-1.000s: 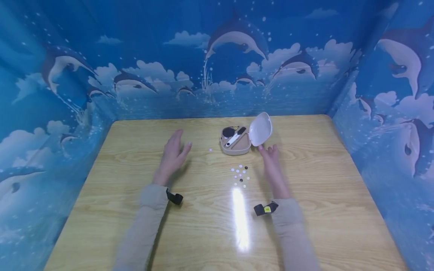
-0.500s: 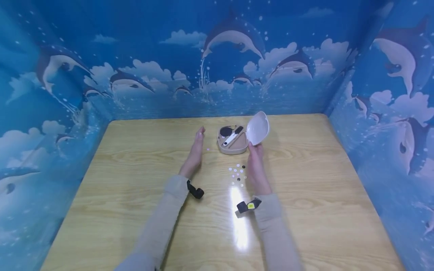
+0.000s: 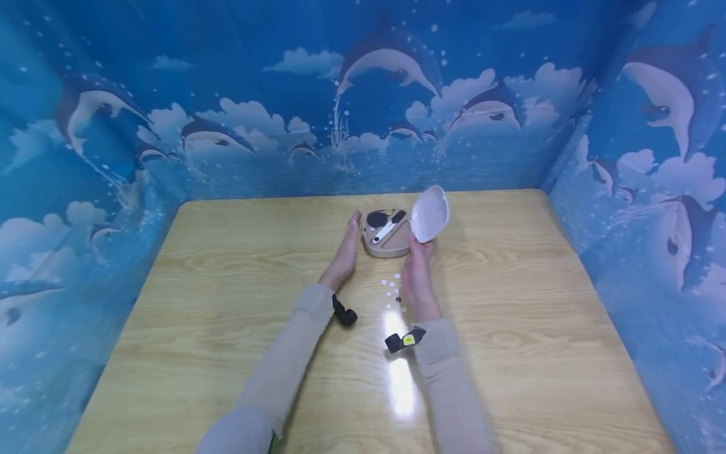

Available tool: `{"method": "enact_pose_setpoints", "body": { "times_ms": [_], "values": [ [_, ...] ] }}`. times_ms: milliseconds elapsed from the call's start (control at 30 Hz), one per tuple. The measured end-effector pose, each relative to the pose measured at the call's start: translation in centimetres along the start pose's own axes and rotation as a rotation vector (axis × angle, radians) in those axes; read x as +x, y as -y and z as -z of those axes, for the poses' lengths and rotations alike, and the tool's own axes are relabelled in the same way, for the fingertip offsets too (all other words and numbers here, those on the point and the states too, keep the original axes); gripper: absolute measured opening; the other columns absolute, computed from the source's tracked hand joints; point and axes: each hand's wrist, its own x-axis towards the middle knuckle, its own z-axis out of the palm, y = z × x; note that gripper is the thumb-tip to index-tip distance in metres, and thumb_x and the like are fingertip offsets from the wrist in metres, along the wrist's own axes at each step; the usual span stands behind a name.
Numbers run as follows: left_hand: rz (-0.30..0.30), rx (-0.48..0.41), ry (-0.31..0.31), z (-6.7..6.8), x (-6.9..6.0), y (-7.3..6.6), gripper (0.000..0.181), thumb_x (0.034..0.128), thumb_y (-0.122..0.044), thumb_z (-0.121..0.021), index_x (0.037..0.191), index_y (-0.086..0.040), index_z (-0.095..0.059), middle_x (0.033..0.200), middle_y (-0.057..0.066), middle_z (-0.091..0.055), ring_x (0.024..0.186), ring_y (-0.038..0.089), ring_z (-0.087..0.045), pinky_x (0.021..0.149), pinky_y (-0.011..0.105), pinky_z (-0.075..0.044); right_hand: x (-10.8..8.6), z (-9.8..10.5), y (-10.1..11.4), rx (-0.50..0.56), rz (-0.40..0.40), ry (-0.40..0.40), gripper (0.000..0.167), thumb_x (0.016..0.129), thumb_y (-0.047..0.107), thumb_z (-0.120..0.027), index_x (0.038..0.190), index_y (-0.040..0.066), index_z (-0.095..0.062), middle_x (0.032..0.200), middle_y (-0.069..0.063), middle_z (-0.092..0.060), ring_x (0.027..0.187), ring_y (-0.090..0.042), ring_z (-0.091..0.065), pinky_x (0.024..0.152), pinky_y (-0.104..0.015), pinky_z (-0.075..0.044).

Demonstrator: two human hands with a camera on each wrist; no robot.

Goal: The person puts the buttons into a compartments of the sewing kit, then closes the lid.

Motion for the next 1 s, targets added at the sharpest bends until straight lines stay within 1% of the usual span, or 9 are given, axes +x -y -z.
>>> {"method": "enact_pose_setpoints", "body": {
  "times_ms": [67, 133, 300, 367, 467, 567, 733, 867, 1000],
  "values": [
    [-0.01, -0.009, 0.014, -0.1, 0.2, 0.0, 0.071, 0.1024, -0.06, -0.007, 0.161, -0.021, -0.003, 0.166, -0.008, -0.004, 0.15, 0.012, -0.006, 0.123, 0.04, -0.006, 0.2, 0.0, -0.1, -0.023, -0.013, -0.021, 0.071, 0.102, 0.015, -0.044, 0.154, 0.005, 0.002, 0.164, -0.013, -0.009, 0.151, -0.021, -0.003, 0.121, -0.042, 0.013],
    [-0.011, -0.009, 0.026, -0.1, 0.5, 0.2, 0.072, 0.1017, -0.062, -0.006, 0.161, -0.021, -0.003, 0.165, -0.009, -0.006, 0.15, 0.011, -0.007, 0.123, 0.039, -0.006, 0.3, -0.1, -0.2, -0.027, -0.034, -0.036, 0.068, 0.102, 0.011, -0.04, 0.154, 0.006, 0.003, 0.164, -0.013, -0.007, 0.151, -0.02, -0.002, 0.121, -0.041, 0.01],
    [0.032, -0.011, 0.04, 0.1, 0.6, 0.2, 0.076, 0.0997, -0.065, -0.005, 0.161, -0.02, -0.007, 0.165, -0.008, -0.01, 0.15, 0.011, -0.007, 0.123, 0.038, -0.006, 0.3, -0.2, -0.4, -0.028, -0.05, -0.038, 0.068, 0.101, 0.007, -0.038, 0.153, 0.007, 0.004, 0.164, -0.013, -0.004, 0.151, -0.021, 0.001, 0.122, -0.039, 0.009],
    [0.044, -0.009, 0.041, 0.2, 0.6, 0.2, 0.076, 0.0998, -0.065, -0.004, 0.161, -0.02, -0.008, 0.165, -0.007, -0.01, 0.15, 0.011, -0.006, 0.123, 0.038, -0.005, 0.3, -0.3, -0.4, -0.027, -0.05, -0.03, 0.07, 0.1, 0.005, -0.038, 0.153, 0.008, 0.007, 0.164, -0.012, 0.0, 0.151, -0.02, 0.006, 0.121, -0.038, 0.011],
    [0.045, -0.008, 0.038, 0.4, 0.5, 0.2, 0.075, 0.1006, -0.064, -0.004, 0.161, -0.02, -0.011, 0.165, -0.005, -0.011, 0.15, 0.012, -0.007, 0.123, 0.037, -0.006, 0.2, -0.3, -0.4, -0.035, -0.069, -0.006, 0.073, 0.1, 0.003, -0.038, 0.154, 0.012, 0.011, 0.165, -0.009, 0.008, 0.151, -0.018, 0.011, 0.12, -0.038, 0.013],
    [0.043, -0.006, 0.036, 0.7, 0.4, 0.2, 0.073, 0.1013, -0.063, -0.004, 0.161, -0.02, -0.013, 0.165, -0.004, -0.012, 0.15, 0.013, -0.008, 0.123, 0.037, -0.007, 0.2, -0.3, -0.4, -0.083, -0.104, 0.024, 0.077, 0.101, 0.005, -0.038, 0.154, 0.016, 0.018, 0.165, -0.006, 0.015, 0.15, -0.017, 0.015, 0.12, -0.039, 0.013],
    [0.035, 0.006, 0.034, 1.0, 0.2, 0.2, 0.073, 0.1023, -0.06, -0.004, 0.161, -0.017, -0.012, 0.165, -0.003, -0.012, 0.15, 0.014, -0.008, 0.123, 0.037, -0.007, 0.2, -0.2, -0.3, -0.16, -0.142, 0.048, 0.083, 0.103, 0.011, -0.039, 0.153, 0.018, 0.026, 0.164, -0.004, 0.019, 0.149, -0.016, 0.017, 0.121, -0.039, 0.011],
    [0.041, 0.013, 0.029, 1.1, 0.0, 0.2, 0.073, 0.1028, -0.059, -0.004, 0.161, -0.016, -0.011, 0.166, -0.001, -0.01, 0.151, 0.014, -0.008, 0.123, 0.037, -0.007, 0.4, 0.0, -0.2, -0.174, -0.177, 0.048, 0.085, 0.103, 0.014, -0.039, 0.151, 0.019, 0.03, 0.163, -0.004, 0.022, 0.149, -0.016, 0.019, 0.12, -0.038, 0.012],
    [0.041, 0.005, 0.026, 1.0, -0.2, 0.3, 0.073, 0.1029, -0.058, -0.004, 0.161, -0.015, -0.01, 0.166, 0.001, -0.009, 0.151, 0.015, -0.007, 0.123, 0.037, -0.007, 0.6, -0.1, -0.1, -0.165, -0.204, 0.035, 0.086, 0.103, 0.014, -0.04, 0.151, 0.019, 0.031, 0.163, -0.005, 0.024, 0.148, -0.017, 0.02, 0.12, -0.037, 0.012]
  ]
}}
